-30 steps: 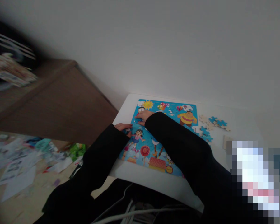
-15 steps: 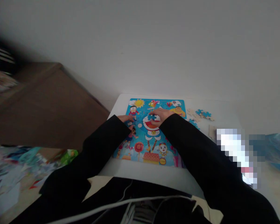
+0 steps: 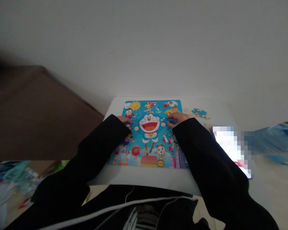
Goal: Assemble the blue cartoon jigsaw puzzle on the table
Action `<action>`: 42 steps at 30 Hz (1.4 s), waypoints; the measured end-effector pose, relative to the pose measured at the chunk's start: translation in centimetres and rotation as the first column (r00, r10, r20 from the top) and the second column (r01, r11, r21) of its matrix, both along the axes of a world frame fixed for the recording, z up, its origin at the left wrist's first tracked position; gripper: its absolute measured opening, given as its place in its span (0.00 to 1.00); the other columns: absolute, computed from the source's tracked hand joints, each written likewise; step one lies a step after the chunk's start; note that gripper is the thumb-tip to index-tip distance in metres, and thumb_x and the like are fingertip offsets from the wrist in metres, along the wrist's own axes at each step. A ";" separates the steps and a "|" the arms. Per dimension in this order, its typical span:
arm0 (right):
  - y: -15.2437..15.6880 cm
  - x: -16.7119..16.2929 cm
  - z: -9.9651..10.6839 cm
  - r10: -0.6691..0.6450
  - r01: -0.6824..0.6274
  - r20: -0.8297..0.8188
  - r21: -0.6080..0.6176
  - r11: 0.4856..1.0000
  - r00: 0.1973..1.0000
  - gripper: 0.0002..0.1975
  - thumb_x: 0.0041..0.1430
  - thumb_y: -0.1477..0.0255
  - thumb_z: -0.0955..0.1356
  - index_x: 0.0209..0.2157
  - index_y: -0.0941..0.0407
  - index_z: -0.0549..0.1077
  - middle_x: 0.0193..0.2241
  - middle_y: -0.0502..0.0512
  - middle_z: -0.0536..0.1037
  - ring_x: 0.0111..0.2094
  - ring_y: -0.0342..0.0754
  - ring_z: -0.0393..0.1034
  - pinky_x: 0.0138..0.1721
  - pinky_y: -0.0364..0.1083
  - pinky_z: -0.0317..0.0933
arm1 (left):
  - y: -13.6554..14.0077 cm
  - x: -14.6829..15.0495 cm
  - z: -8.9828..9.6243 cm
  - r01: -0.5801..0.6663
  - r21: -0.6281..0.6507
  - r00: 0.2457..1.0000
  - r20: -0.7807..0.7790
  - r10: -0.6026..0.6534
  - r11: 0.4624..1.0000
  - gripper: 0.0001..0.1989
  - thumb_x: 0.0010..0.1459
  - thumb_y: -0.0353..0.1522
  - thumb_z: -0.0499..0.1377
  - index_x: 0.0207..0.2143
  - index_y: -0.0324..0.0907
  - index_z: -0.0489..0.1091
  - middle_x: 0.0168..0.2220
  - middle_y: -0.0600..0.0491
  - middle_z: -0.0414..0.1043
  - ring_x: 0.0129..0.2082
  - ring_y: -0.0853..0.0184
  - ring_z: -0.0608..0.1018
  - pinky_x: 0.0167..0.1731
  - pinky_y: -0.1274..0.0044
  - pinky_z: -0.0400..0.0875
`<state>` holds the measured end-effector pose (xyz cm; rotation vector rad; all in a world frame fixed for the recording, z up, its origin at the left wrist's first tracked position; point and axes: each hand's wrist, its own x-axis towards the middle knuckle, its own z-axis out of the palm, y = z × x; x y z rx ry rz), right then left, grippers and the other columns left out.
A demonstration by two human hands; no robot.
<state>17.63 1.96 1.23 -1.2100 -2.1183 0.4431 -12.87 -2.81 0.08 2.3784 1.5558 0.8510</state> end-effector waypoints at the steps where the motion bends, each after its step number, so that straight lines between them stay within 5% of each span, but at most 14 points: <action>1: 0.1 0.1 -0.3 0.007 -0.007 0.018 0.008 1.000 1.000 0.09 0.47 0.66 0.67 0.32 0.53 0.75 0.30 0.51 0.78 0.27 0.44 0.72 0.30 0.44 0.70 | -0.2 0.2 0.6 0.033 0.006 0.999 0.003 -0.033 0.999 0.07 0.53 0.33 0.59 0.31 0.38 0.71 0.32 0.54 0.74 0.32 0.67 0.75 0.36 0.74 0.72; 8: 0.5 0.8 -0.8 0.181 -0.182 0.051 0.014 0.983 0.982 0.07 0.48 0.66 0.67 0.30 0.52 0.76 0.31 0.50 0.79 0.35 0.45 0.73 0.40 0.44 0.67 | -1.8 3.4 1.6 0.257 0.098 0.964 0.036 -0.262 0.961 0.08 0.49 0.31 0.57 0.33 0.41 0.72 0.36 0.52 0.76 0.39 0.68 0.76 0.42 0.77 0.71; 15: 0.1 0.3 -0.8 0.174 -0.176 0.050 0.055 0.983 0.984 0.07 0.49 0.66 0.68 0.30 0.52 0.76 0.32 0.50 0.79 0.37 0.44 0.74 0.43 0.44 0.66 | -1.9 3.3 0.4 0.266 0.122 0.964 -0.020 -0.266 0.956 0.08 0.50 0.33 0.57 0.34 0.42 0.70 0.38 0.51 0.76 0.44 0.64 0.75 0.49 0.69 0.66; 29: -0.4 -0.1 0.4 0.111 -0.114 0.137 0.018 0.993 0.984 0.11 0.56 0.67 0.63 0.36 0.52 0.77 0.34 0.53 0.78 0.39 0.46 0.71 0.43 0.47 0.65 | -1.7 3.4 0.6 0.284 0.116 0.958 -0.008 -0.285 0.952 0.08 0.51 0.33 0.56 0.33 0.42 0.71 0.38 0.51 0.76 0.41 0.65 0.76 0.46 0.71 0.69; 37: -0.8 0.1 1.6 -0.055 0.048 -0.066 -0.108 0.993 0.996 0.11 0.54 0.74 0.62 0.31 0.54 0.76 0.32 0.52 0.78 0.31 0.43 0.70 0.21 0.38 0.60 | -1.5 3.3 0.8 0.328 0.149 0.943 0.005 -0.332 0.933 0.07 0.52 0.30 0.54 0.33 0.41 0.71 0.38 0.50 0.76 0.40 0.67 0.76 0.43 0.74 0.71; 42: -0.8 -0.1 1.1 -0.033 0.033 -0.013 -0.016 0.999 0.999 0.11 0.54 0.73 0.62 0.30 0.55 0.77 0.32 0.53 0.78 0.35 0.44 0.71 0.35 0.42 0.65 | -1.5 3.3 0.8 0.336 0.157 0.940 0.003 -0.340 0.929 0.07 0.52 0.30 0.54 0.33 0.41 0.71 0.37 0.50 0.76 0.40 0.67 0.76 0.42 0.75 0.71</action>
